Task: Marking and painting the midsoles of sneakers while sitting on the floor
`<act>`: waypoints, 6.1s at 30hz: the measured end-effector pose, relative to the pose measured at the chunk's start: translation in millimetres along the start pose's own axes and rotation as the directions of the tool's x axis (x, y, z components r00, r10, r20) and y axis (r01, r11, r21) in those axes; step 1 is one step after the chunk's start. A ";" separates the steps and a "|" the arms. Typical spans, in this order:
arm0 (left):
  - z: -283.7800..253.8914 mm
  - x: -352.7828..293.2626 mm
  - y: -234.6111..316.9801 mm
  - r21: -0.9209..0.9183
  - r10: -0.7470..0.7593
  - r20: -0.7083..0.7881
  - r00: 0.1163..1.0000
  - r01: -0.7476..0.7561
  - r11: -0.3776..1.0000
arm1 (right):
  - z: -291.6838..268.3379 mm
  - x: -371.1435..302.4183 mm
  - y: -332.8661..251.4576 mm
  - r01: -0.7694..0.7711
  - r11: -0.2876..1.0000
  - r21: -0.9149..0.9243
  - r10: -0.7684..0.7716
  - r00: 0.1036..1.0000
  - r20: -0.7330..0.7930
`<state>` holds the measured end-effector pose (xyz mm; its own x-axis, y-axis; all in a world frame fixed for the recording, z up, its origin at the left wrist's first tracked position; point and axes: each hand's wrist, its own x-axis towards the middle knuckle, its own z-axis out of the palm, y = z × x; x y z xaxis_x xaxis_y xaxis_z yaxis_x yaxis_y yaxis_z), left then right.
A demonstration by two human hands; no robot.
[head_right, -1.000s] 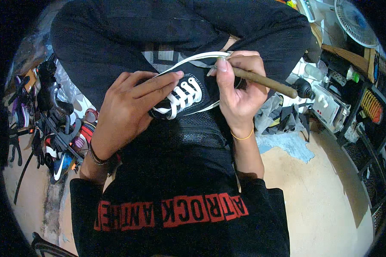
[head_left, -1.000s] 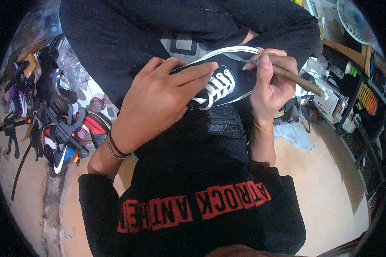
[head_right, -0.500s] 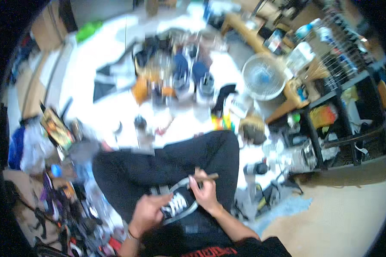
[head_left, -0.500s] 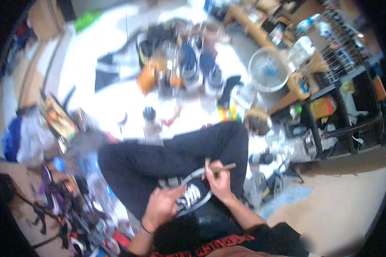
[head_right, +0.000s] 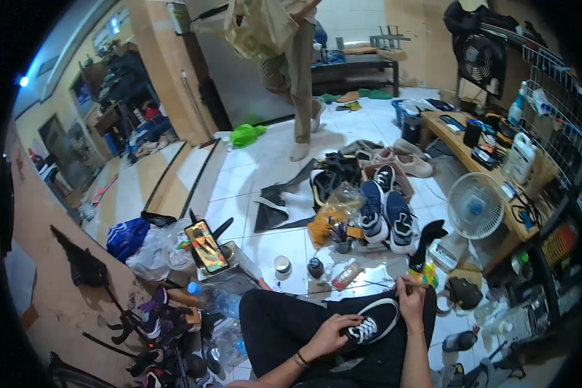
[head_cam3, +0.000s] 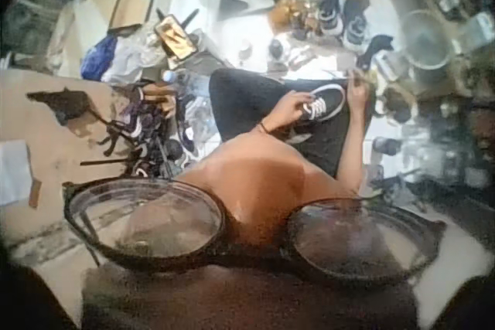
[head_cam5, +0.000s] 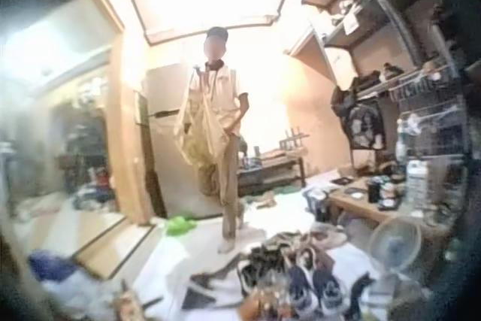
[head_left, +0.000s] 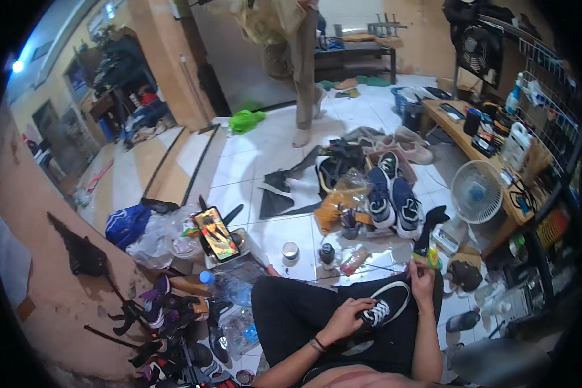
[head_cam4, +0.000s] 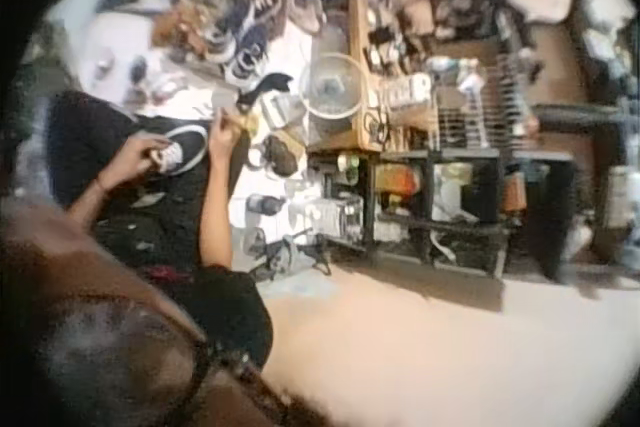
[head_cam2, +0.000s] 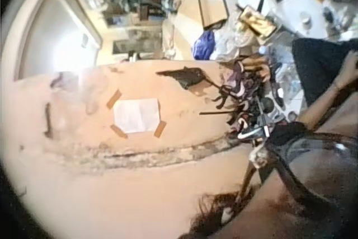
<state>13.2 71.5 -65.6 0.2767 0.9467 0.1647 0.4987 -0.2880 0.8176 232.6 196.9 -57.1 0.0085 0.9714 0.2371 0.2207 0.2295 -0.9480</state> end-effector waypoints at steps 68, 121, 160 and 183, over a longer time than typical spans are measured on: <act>-616.5 445.2 -133.1 -0.024 -0.170 -0.941 0.294 0.441 0.897 | 53.0 72.9 36.9 0.029 0.611 -0.791 0.469 0.792 0.391; -93.8 -11.2 147.9 -0.169 0.038 -0.535 0.844 -0.151 0.974 | -135.1 -43.1 -126.6 0.238 0.914 0.327 -0.181 0.964 -0.197; -125.5 -88.9 155.7 -0.059 -0.221 -0.574 0.789 0.230 0.971 | -43.0 -117.3 -248.0 0.349 0.936 0.038 -0.316 0.792 0.522; -146.0 -29.7 108.7 -0.125 -0.110 -0.719 0.686 0.029 0.992 | 9.3 -115.5 -217.7 0.602 0.708 -0.370 -0.317 0.739 0.595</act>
<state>-60.8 33.1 98.9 -0.4559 0.7849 0.4197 0.4003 -0.2403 0.8843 174.4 35.4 119.9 -0.6442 0.6807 0.3487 0.5225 0.7246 -0.4493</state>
